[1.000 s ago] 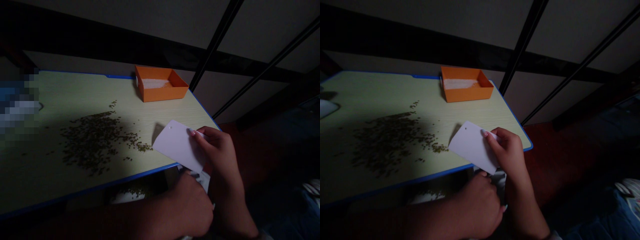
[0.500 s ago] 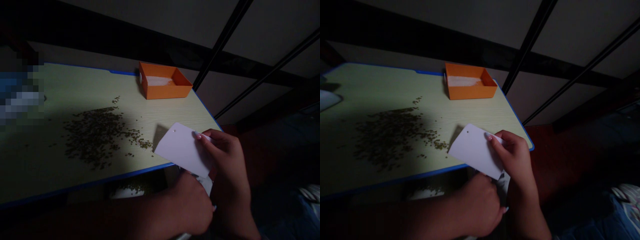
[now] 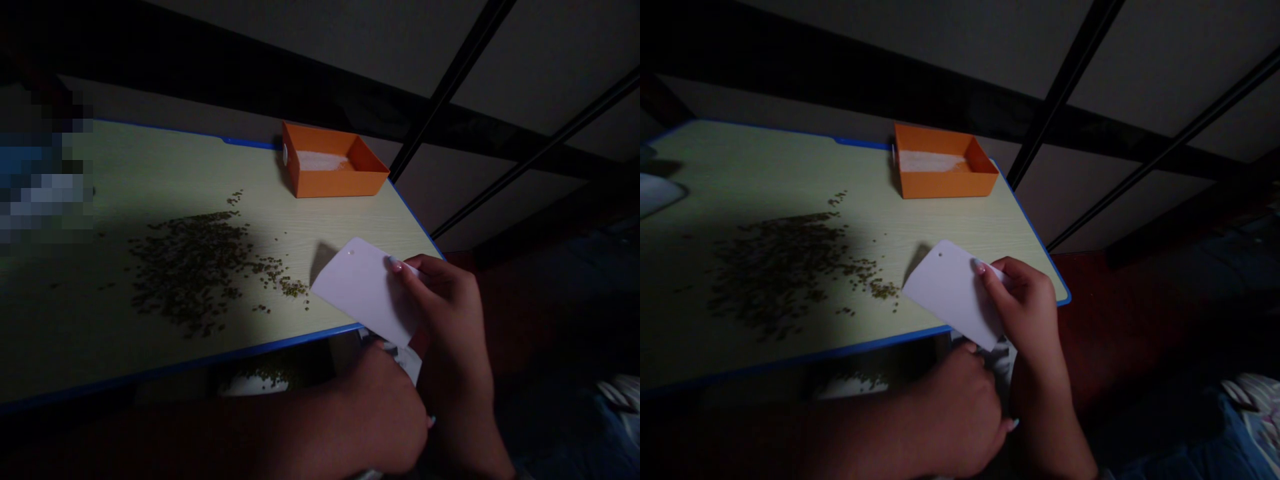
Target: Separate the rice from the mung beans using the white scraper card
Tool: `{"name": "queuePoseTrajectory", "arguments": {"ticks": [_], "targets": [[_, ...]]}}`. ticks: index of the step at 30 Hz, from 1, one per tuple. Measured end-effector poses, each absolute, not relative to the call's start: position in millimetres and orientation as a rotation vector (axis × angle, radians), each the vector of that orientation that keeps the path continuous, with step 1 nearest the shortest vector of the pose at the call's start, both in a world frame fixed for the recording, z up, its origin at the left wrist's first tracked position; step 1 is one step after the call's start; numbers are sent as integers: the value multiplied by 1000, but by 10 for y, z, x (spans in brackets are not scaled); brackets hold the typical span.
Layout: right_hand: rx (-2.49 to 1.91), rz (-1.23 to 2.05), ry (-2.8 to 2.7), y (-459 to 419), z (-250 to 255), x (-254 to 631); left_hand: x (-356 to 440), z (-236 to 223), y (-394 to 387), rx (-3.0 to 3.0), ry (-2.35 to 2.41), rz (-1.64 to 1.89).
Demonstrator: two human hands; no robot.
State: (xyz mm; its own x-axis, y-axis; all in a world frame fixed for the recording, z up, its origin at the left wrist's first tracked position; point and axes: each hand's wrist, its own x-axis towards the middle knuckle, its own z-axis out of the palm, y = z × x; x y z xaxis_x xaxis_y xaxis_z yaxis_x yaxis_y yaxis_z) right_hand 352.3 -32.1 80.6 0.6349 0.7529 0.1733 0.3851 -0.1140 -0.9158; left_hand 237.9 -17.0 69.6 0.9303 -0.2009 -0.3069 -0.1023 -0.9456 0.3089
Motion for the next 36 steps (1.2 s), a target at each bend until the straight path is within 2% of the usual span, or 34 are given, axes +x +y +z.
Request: {"name": "queuePoseTrajectory", "arguments": {"ticks": [36], "targets": [[-1709,548,-1036,-299,862,3413,2386,654,-171,2708,-307,-590]]}}
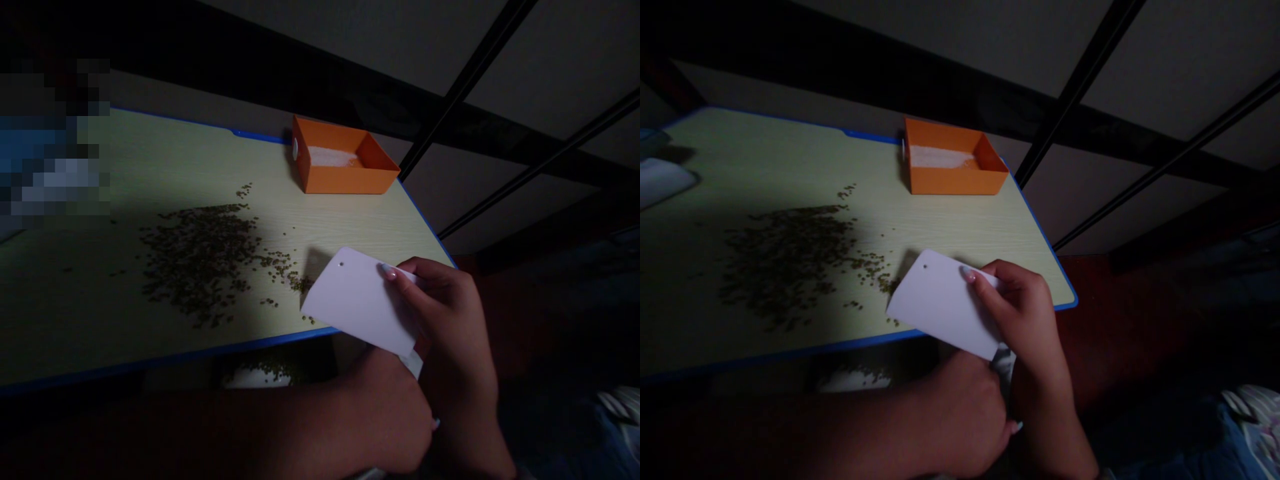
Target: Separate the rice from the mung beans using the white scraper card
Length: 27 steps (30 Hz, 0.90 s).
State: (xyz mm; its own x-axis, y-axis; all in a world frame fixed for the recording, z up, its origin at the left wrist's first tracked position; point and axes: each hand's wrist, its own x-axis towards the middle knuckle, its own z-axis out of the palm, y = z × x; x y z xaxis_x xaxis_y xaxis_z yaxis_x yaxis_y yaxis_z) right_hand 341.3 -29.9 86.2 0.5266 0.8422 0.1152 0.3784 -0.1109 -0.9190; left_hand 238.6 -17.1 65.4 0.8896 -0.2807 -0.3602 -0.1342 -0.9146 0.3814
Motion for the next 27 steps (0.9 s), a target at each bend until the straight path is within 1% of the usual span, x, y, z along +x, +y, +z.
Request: {"name": "queuePoseTrajectory", "arguments": {"ticks": [6,14,17,22,27], "targets": [[-1668,587,-1199,-263,869,3449,2375,699,-181,2697,-291,-597],[-1589,508,-1336,-333,912,3422,2389,658,-183,2717,-286,-585],[-1578,371,-1387,-382,919,3464,2375,675,-200,2739,-278,-544],[-1603,-22,-1472,-509,953,3491,2360,672,-221,2790,-232,-423],[-1397,-107,-1901,-682,972,3334,2396,384,-322,2775,-261,-286]]}}
